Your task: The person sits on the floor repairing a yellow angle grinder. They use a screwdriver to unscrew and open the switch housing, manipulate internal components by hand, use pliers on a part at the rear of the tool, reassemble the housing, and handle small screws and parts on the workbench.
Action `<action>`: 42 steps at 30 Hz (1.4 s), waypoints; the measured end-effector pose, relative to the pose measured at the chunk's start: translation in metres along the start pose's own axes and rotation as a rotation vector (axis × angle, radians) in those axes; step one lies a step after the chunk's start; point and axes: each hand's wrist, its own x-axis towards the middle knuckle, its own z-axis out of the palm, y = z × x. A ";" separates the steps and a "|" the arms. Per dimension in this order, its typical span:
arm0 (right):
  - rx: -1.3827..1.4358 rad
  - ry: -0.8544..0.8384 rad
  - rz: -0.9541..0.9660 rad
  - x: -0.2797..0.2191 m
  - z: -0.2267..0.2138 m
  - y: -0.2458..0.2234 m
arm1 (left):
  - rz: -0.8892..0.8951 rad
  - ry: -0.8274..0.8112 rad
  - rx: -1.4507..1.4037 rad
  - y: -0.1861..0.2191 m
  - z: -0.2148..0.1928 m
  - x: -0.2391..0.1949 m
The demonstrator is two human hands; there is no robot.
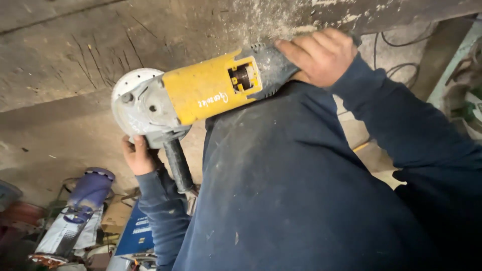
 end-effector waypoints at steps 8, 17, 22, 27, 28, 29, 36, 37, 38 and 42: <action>-0.087 -0.059 -0.021 -0.004 0.000 -0.008 | -0.107 -0.144 -0.073 -0.020 -0.018 0.011; -0.160 -0.104 -0.016 -0.003 -0.005 -0.015 | -0.211 -0.289 -0.282 -0.043 -0.023 0.059; -0.071 -0.058 -0.003 -0.004 0.002 -0.024 | -0.210 -0.343 -0.428 -0.063 -0.019 0.083; -0.036 -0.143 0.055 -0.014 0.007 -0.019 | -0.176 -0.314 -0.421 -0.081 -0.035 0.096; -0.028 -0.105 0.021 -0.016 0.009 -0.019 | -0.152 -0.314 -0.425 -0.091 -0.047 0.097; -0.029 -0.058 -0.017 -0.015 0.011 -0.015 | -0.117 -0.321 -0.434 -0.101 -0.056 0.104; -0.012 -0.071 -0.027 -0.010 0.010 -0.013 | -0.127 -0.352 -0.363 -0.072 -0.041 0.094; -0.032 -0.082 -0.020 -0.012 0.010 -0.014 | -0.159 -0.371 -0.372 -0.070 -0.042 0.095; -0.051 -0.093 -0.013 -0.013 0.010 -0.014 | -0.191 -0.389 -0.381 -0.068 -0.043 0.097; 0.016 -0.076 -0.017 -0.012 0.009 -0.011 | -0.225 -0.450 -0.355 -0.041 -0.031 0.097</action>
